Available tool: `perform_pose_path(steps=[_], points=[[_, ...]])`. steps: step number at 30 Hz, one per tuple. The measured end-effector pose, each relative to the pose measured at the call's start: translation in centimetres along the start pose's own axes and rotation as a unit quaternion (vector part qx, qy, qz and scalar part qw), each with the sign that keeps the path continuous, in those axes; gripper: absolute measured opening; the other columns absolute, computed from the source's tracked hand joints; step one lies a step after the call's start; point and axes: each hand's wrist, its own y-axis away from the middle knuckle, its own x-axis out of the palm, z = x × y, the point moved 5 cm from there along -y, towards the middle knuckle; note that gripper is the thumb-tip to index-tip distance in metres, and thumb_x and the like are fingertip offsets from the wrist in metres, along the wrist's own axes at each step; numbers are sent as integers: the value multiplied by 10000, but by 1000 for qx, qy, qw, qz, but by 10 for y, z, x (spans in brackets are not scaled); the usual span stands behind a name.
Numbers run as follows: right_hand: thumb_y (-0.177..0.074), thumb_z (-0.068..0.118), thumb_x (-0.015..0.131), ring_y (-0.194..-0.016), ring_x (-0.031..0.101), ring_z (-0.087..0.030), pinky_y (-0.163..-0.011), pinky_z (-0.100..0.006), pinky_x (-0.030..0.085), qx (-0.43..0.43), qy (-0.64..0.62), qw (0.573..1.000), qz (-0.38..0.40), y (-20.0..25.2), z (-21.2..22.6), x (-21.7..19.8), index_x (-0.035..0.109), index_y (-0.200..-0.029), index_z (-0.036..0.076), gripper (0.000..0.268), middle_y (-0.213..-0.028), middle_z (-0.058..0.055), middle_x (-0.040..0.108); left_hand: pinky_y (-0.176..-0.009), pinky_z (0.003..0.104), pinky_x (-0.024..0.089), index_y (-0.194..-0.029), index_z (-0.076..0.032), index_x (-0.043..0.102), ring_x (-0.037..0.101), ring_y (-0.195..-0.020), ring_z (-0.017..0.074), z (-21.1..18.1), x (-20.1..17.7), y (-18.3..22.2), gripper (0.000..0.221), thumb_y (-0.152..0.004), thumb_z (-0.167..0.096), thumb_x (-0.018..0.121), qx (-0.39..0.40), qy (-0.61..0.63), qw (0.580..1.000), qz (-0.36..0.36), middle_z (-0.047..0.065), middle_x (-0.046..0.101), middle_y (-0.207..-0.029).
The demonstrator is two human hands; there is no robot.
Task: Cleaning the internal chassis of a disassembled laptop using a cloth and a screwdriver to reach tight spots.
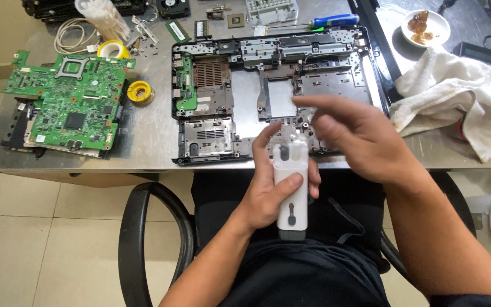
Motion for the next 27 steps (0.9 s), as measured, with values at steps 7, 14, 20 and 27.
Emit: perform_pose_path(steps=[7, 14, 20, 27], points=[[-889, 111, 702, -792, 681, -130, -592, -249, 638, 63, -9, 998, 13, 22, -11, 31, 629, -1214, 68, 336, -958, -57, 694, -907, 400, 541, -1457, -121, 342, 607, -1069, 296, -15, -5, -3, 495, -1045, -208, 602, 111, 138, 976, -125, 225, 606, -1152], [-856, 16, 762, -900, 738, -156, -802, -265, 653, 78, -47, 982, -163, 32, -19, 41, 658, -1193, 45, 354, -971, -95, 709, -1145, 480, 428, -1435, -125, 375, 528, -1348, 401, -17, 0, 2, 439, -1052, -208, 573, 114, 159, 972, -127, 311, 561, -1397], [-913, -38, 747, -768, 715, -189, -727, -254, 621, 28, -53, 975, -214, 31, -21, 5, 694, -1059, 0, 160, -903, -136, 724, -1189, 450, 401, -1420, -151, 386, 547, -1353, 395, -29, 0, 1, 405, -1052, -154, 556, 81, 22, 992, -95, 315, 554, -1427], [-886, 66, 797, -784, 765, -180, -748, -243, 668, -187, 191, 964, -16, 6, 38, -9, 724, -982, 15, 131, -926, -122, 759, -666, 306, 584, -1407, -141, 331, 670, -760, 205, -8, 1, 3, 453, -1031, -138, 585, -105, -49, 993, -24, 257, 613, -1245]])
